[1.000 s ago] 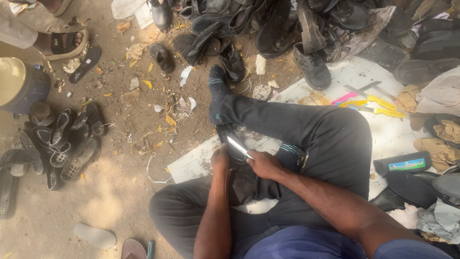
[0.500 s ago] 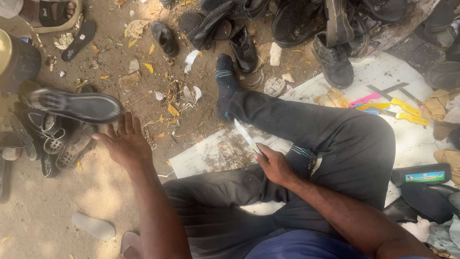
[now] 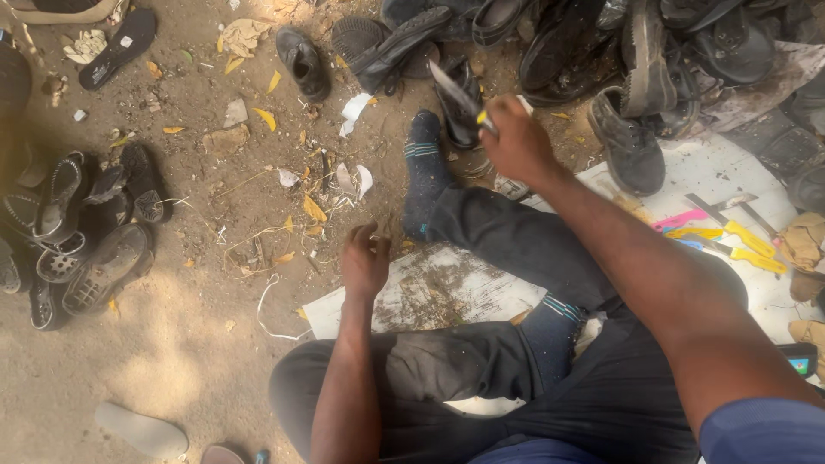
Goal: The person sits on the ground and uses a knife to scrape and clean the sole of a black shoe. They hold the shoe with one hand and work on the bottom surface with the other, occasionally adjusting the shoe's position.
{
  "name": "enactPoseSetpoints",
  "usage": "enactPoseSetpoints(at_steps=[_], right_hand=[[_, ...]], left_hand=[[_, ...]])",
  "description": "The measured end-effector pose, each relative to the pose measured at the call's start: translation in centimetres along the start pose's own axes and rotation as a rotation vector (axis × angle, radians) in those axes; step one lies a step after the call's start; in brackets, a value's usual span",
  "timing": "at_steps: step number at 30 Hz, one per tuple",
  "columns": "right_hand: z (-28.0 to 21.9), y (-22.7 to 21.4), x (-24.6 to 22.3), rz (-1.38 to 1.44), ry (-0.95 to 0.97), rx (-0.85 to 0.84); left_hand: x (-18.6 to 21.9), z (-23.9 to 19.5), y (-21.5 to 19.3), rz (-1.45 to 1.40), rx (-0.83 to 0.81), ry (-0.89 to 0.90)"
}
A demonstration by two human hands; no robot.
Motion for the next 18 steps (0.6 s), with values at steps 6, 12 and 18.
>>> enactPoseSetpoints(at_steps=[6,12,18], right_hand=[[13.6,2.4,6.2,-0.338,0.101,-0.185],[3.5,1.9,-1.1,0.021,-0.123,0.058],[-15.1,4.8,-17.7,0.270,-0.392,-0.231]], left_hand=[[-1.4,0.6,0.5,0.067,-0.031,-0.070],[-0.8,1.2,0.6,-0.358,-0.131,-0.245],[1.5,-2.4,-1.9,-1.266,-0.363,-0.390]])
Point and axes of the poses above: each hand's wrist, its own z-axis towards the middle knuckle, its own y-axis out of the palm, x = y × z, the point moved 2 cm from there along z, towards the middle knuckle, and after that the axes turned 4 degrees about z, right-handed, at the moved point
